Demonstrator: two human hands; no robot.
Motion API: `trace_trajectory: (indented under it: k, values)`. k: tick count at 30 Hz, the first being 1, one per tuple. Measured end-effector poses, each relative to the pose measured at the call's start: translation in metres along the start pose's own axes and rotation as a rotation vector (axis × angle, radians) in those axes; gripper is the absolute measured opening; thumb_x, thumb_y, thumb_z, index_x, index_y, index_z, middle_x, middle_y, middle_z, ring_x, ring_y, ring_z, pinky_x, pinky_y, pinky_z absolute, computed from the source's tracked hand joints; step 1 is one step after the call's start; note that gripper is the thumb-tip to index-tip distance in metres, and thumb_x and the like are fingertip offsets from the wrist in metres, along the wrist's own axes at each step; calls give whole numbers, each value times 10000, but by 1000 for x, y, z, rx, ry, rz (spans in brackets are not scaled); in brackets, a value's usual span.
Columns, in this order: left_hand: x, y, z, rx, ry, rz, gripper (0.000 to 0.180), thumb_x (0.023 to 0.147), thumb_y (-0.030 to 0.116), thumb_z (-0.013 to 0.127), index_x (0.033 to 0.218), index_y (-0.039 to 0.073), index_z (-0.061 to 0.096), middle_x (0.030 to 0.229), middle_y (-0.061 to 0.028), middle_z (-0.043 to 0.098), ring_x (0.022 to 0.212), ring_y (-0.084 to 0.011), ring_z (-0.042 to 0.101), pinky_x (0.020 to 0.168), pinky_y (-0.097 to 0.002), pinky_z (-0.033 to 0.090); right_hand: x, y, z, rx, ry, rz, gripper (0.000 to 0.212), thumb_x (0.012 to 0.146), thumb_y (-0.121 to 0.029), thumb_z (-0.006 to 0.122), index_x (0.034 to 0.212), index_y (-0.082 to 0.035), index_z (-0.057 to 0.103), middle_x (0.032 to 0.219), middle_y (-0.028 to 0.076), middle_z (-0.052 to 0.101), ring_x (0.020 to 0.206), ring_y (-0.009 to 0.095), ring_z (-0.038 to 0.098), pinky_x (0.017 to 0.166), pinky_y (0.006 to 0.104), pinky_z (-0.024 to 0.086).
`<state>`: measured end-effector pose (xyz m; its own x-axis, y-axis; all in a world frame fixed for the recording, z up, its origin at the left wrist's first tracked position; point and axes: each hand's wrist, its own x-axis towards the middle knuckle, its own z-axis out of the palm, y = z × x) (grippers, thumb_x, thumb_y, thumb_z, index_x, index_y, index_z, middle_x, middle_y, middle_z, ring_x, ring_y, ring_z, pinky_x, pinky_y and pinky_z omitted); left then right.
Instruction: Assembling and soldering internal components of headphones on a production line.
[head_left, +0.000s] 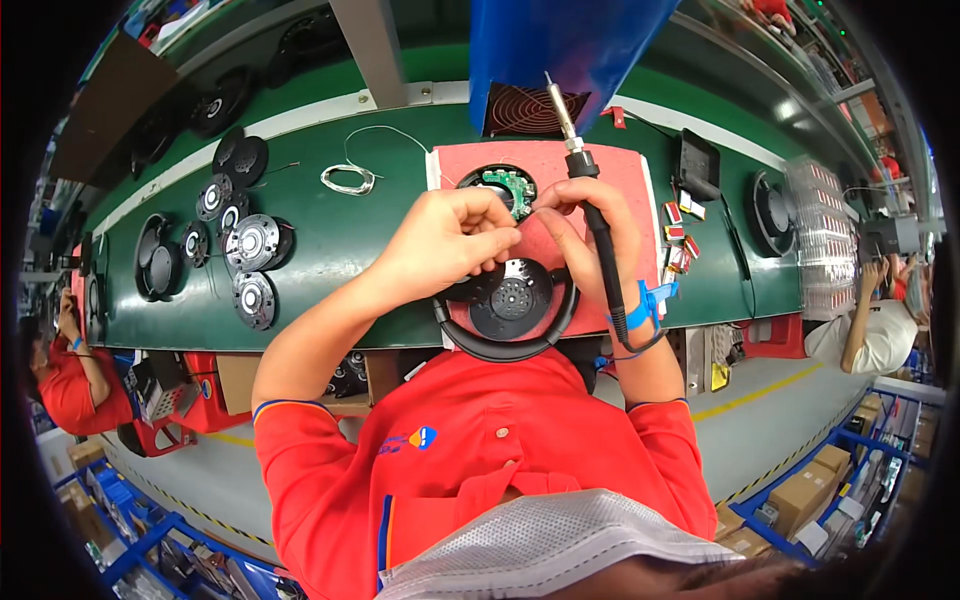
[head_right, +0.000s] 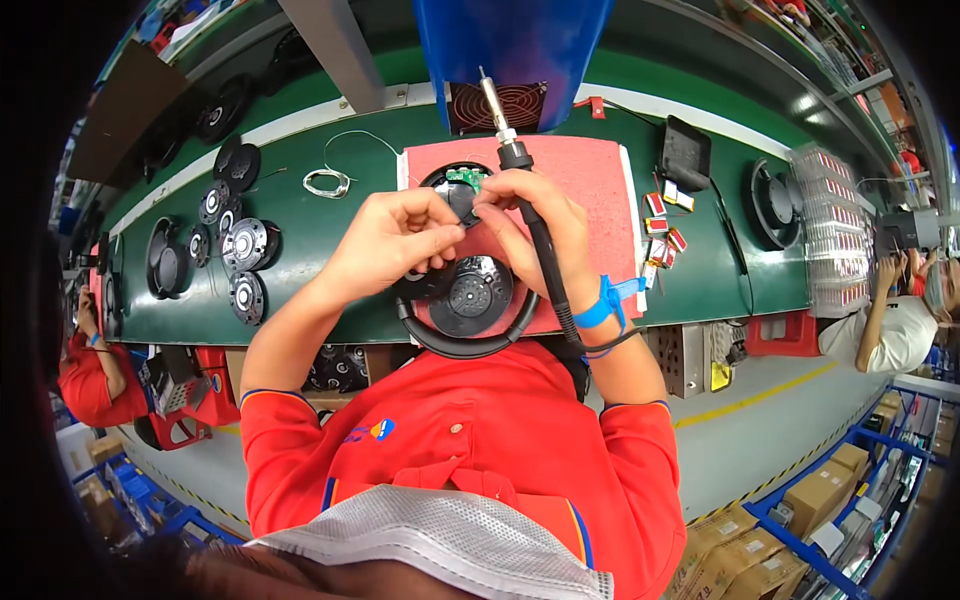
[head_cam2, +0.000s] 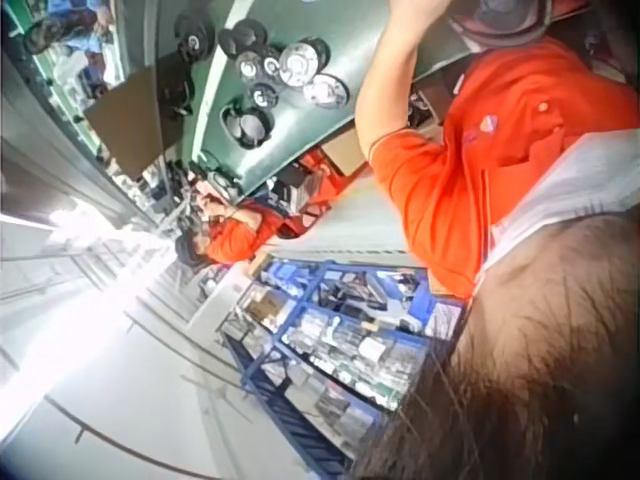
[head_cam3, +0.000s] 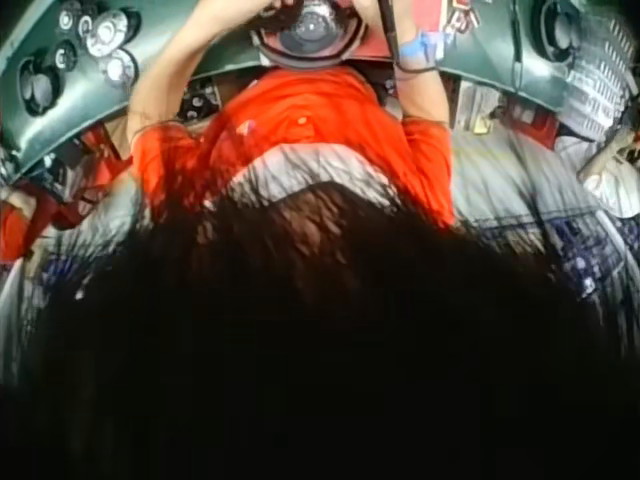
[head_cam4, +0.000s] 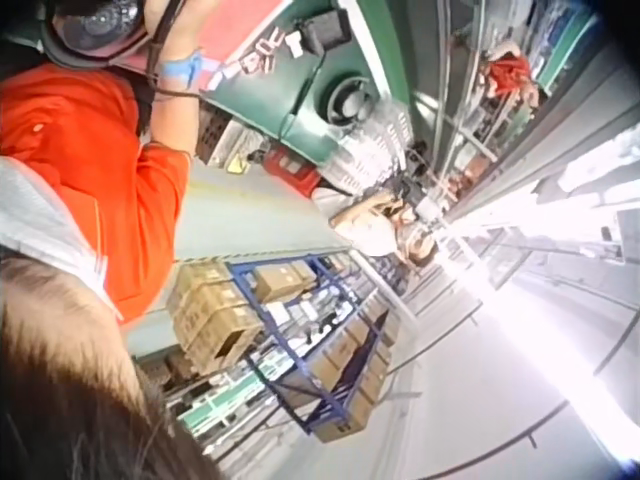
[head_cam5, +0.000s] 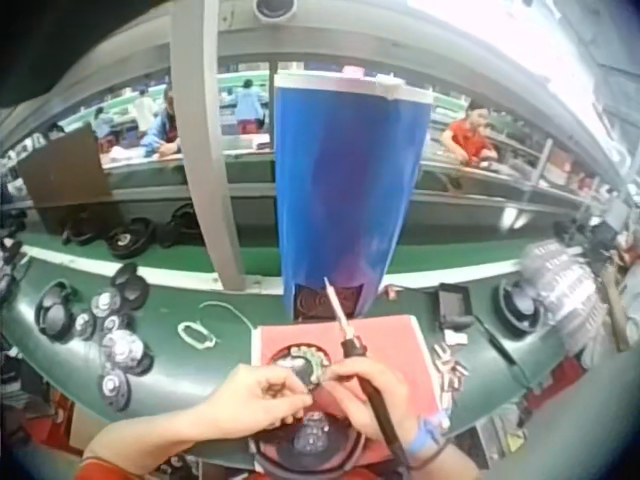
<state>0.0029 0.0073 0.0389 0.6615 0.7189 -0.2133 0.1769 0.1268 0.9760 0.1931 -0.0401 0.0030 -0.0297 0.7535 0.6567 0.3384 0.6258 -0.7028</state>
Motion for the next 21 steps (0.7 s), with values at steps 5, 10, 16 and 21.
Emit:
trace_trajectory:
  k: [5, 10, 16, 21]
  values:
    - [16, -17, 10, 30, 124, 228, 120, 845, 95, 656, 896, -9, 626, 742, -31, 642, 648, -51, 579, 583, -203, 470, -4, 11, -1, 58, -13, 28, 397, 778, 135, 627, 1111, -28, 485, 887, 106, 623, 814, 164, 606, 752, 286, 471]
    - [24, -22, 10, 168, 141, 355, 101, 831, 84, 659, 884, -1, 662, 759, -28, 647, 651, -63, 575, 588, -237, 469, -9, 17, -3, 149, -18, 65, 415, 780, 135, 624, 1130, -23, 470, 910, 120, 608, 821, 172, 602, 757, 289, 470]
    - [26, -30, 10, 80, 193, 380, 100, 819, 71, 657, 888, -1, 669, 788, -27, 630, 693, -67, 552, 570, -225, 435, -10, 15, 1, 146, -28, 105, 422, 783, 130, 627, 1141, -27, 468, 924, 117, 605, 838, 173, 604, 759, 292, 468]
    - [25, -31, 11, 135, 185, 376, 96, 820, 57, 655, 897, 1, 669, 808, -25, 616, 686, -50, 529, 549, -203, 409, -11, 17, -1, 149, -15, 103, 423, 785, 127, 628, 1144, -28, 466, 929, 113, 606, 839, 168, 603, 756, 296, 463]
